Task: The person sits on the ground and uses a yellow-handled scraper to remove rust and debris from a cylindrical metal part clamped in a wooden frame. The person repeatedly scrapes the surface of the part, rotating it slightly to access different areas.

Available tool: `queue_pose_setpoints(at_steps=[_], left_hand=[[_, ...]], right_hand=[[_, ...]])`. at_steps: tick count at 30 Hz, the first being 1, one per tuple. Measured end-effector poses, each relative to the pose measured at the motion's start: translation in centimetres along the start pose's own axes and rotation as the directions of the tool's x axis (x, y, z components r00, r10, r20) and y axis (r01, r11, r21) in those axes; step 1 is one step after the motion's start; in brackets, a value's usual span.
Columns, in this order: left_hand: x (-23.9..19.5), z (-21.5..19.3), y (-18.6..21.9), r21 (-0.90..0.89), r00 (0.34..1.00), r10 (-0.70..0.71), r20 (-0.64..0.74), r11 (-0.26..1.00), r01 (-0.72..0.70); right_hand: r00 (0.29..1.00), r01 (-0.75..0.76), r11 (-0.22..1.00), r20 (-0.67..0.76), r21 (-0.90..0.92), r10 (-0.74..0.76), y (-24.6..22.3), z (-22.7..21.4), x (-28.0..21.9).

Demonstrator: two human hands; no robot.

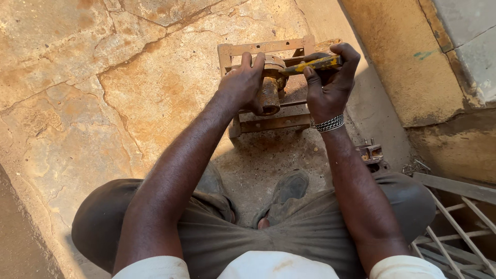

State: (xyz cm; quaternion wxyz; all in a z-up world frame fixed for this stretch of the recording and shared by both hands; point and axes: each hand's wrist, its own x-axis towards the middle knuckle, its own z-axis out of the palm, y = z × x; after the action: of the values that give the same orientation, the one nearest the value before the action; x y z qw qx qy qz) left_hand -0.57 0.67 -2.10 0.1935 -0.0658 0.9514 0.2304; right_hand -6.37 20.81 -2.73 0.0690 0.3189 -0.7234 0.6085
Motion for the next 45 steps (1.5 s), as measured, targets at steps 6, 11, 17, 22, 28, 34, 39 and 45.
queue_pose_setpoints(at_steps=[6,11,17,22,28,34,39,45], left_hand=[[0.6,-0.9,-0.5,0.005,0.997,0.04,-0.071,0.999,-0.04],[-0.4,-0.4,-1.1,0.021,0.998,0.02,-0.056,1.0,-0.019],[-0.8,-0.4,-1.8,-0.033,0.998,-0.03,-0.062,0.999,0.028],[-0.8,-0.3,-1.6,-0.031,0.997,-0.073,0.002,0.997,0.073],[-0.9,0.2,-2.1,0.017,0.999,-0.035,-0.022,0.999,0.035],[-1.3,0.3,-2.7,-0.061,0.999,-0.014,-0.046,0.998,0.011],[-1.4,0.1,-2.8,-0.142,0.996,0.013,-0.091,0.989,-0.026],[-1.5,0.8,-3.8,-0.236,0.996,0.022,-0.084,0.971,-0.042]], right_hand=[[0.997,-0.082,0.995,0.008,0.062,0.082,1.4,0.2,0.5],[0.996,-0.02,0.972,-0.079,0.233,0.039,1.6,1.0,0.0],[0.998,0.03,0.992,-0.051,0.12,-0.024,1.2,1.8,0.3],[0.992,-0.007,0.993,0.125,-0.119,0.022,-0.1,2.1,1.2],[0.994,0.109,0.987,-0.003,0.117,-0.109,-0.9,1.8,0.9],[0.999,0.017,0.999,0.049,-0.032,-0.015,-0.8,1.8,0.8],[0.99,0.069,0.996,0.129,-0.057,-0.061,-1.2,1.6,1.1],[0.984,0.173,0.983,0.032,0.061,-0.175,-1.2,1.7,-0.1]])
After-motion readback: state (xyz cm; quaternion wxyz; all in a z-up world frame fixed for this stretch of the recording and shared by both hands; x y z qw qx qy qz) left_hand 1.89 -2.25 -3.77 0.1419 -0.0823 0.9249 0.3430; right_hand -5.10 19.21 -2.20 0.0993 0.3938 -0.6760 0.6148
